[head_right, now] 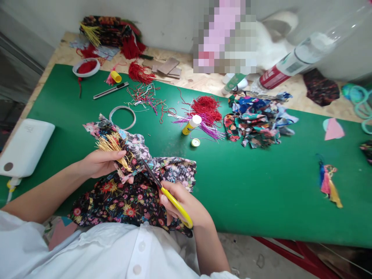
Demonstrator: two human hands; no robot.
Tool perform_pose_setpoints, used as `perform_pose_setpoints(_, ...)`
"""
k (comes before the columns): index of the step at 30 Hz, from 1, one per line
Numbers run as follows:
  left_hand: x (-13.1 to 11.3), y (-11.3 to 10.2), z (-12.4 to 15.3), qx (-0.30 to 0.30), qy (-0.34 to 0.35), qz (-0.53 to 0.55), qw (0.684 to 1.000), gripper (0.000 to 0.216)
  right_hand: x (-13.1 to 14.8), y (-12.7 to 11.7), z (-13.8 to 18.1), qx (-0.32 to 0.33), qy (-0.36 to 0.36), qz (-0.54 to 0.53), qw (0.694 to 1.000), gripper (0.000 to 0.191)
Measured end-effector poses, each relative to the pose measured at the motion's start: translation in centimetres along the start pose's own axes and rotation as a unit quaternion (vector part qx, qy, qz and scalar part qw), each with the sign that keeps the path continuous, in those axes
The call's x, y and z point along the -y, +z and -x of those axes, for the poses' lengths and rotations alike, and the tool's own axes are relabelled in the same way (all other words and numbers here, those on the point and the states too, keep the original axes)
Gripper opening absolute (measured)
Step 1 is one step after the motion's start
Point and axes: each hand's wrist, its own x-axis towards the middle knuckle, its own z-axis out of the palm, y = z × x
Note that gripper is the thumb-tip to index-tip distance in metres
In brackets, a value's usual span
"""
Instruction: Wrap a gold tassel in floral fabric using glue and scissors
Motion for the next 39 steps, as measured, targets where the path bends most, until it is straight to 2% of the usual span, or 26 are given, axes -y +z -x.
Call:
perform_pose_setpoints(3, 1.1, -0.5, -0.2, -0.062, 0.012, 0.026, 0.998, 0.030, 0.1, 0.0, 0.1, 0.014, -0.020, -0.007, 1.000, 0.054)
perform_pose_setpoints(5, 1.6, -0.6, -0.3, -0.078, 0.008, 0.035, 0.996, 0.030, 0.0, 0.0, 0.1, 0.014, -0.013, -0.004, 1.000, 0.053)
perform_pose_setpoints(10, 1.8, 0.0, -0.3, 0.000, -0.031, 0.030, 0.999, 0.040, -0.3, 0.1, 0.0, -0.003, 0.006, -0.009, 1.000, 0.056)
perform_pose_setpoints(14, 1.7, 0.3, -0.3, -0.018, -0.025, 0.030, 0.999, 0.040, -0.2, 0.1, -0.1, -0.004, 0.011, -0.007, 1.000, 0.057)
perform_pose_setpoints(22, 0.9, 1.1, 0.0, 0.007, -0.039, 0.044, 0.998, 0.041, 0.3, 0.0, -0.4, 0.020, -0.004, 0.025, 0.999, 0.058)
perform_pose_setpoints(39, 1.2, 1.0, -0.1, -0.002, -0.035, 0.035, 0.999, 0.039, 0.0, 0.0, -0.7, -0.008, 0.055, -0.004, 0.998, 0.058)
